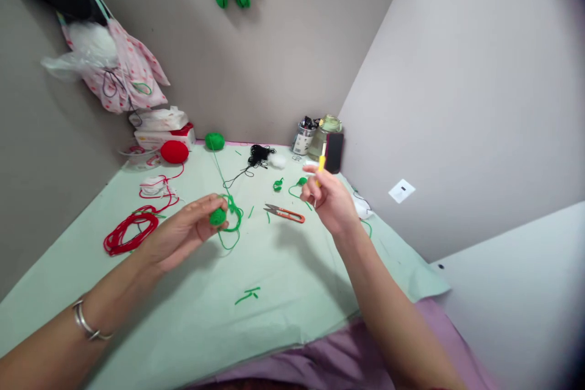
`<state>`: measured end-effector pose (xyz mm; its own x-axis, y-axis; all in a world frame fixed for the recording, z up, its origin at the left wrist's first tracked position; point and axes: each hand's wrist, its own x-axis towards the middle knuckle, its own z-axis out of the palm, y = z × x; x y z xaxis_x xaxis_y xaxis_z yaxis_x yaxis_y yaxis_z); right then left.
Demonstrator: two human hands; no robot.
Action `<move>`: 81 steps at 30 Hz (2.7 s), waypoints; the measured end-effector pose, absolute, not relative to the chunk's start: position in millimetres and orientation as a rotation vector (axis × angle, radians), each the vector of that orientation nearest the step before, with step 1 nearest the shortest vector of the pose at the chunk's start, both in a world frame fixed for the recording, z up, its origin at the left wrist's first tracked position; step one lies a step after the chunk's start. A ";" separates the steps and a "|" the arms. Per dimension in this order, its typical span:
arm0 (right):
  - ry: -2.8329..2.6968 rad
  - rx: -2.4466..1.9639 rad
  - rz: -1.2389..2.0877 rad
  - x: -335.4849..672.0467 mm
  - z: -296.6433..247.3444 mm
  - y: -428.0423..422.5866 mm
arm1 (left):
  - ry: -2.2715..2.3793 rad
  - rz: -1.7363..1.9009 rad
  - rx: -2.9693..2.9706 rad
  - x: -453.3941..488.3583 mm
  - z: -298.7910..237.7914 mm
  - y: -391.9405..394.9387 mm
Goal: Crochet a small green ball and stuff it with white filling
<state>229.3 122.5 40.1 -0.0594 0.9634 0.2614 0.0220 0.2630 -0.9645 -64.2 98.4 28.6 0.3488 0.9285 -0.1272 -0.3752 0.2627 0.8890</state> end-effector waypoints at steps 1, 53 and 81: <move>-1.437 -1.039 1.051 229.2 35.9 122.8 | 0.779 1.052 0.865 -67.3 30.5 102.6; -1.105 -1.021 1.484 137.8 0.3 197.2 | 1.124 1.236 1.824 -22.1 -18.7 233.5; -1.807 -1.719 0.352 210.9 -1.1 309.8 | 1.001 1.030 1.732 -27.3 -43.2 236.9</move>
<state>210.9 309.8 -1.1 0.0319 0.9689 0.2453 0.8058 0.1203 -0.5798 -27.3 236.9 -43.2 0.3366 0.9136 0.2280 0.2014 -0.3064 0.9304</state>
